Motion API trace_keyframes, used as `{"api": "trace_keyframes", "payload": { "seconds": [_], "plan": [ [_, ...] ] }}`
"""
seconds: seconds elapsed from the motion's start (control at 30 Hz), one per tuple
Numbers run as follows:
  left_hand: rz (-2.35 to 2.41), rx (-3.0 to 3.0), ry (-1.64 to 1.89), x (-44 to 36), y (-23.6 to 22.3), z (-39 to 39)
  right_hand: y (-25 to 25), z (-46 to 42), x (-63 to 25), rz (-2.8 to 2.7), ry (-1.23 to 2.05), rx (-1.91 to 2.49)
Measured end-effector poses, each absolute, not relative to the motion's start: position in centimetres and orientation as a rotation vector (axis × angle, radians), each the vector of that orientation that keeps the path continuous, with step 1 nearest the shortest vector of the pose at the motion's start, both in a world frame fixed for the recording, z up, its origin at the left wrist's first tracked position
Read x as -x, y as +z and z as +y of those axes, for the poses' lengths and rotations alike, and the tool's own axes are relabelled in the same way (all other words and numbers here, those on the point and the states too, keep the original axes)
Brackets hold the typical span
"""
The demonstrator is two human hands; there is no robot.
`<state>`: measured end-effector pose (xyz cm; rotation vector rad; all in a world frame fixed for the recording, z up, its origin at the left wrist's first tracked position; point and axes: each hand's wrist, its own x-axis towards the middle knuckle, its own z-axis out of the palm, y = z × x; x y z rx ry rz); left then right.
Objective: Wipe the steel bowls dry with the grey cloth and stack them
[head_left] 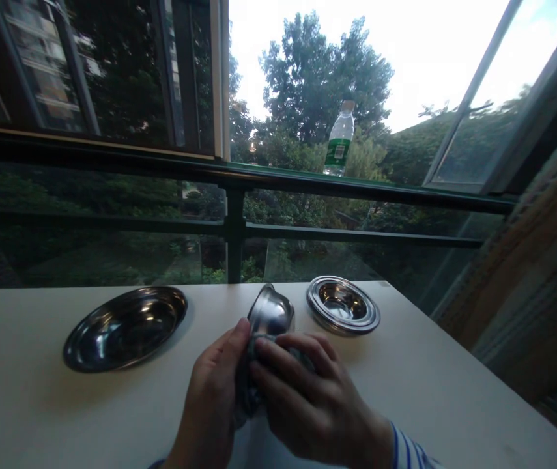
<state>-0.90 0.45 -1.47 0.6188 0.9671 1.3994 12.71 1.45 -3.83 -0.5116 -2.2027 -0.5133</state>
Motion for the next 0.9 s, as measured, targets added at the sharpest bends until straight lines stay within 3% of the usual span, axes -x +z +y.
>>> {"api": "trace_keyframes", "payload": {
  "seconds": [0.17, 0.37, 0.6, 0.77, 0.9],
  "plan": [
    [0.916, -0.618, 1.379, 0.8, -1.8, 0.4, -3.8, 2.0, -13.0, -2.202, -0.542, 0.487],
    [0.943, -0.629, 1.397, 0.4, -2.1, 0.2, -4.0, 2.8, -14.0, -2.094, -0.333, 0.759],
    [0.861, -0.633, 1.400, 0.9, -2.2, 0.4, -4.3, 2.1, -13.0, -2.130, -0.512, 0.487],
    [0.950, -0.607, 1.394, 0.7, -2.3, 0.3, -4.2, 3.1, -14.2, -2.007, -0.302, 0.750],
    [0.895, -0.608, 1.401, 0.9, -2.4, 0.3, -4.8, 2.2, -13.3, -2.043, -0.466, 0.579]
  ]
}}
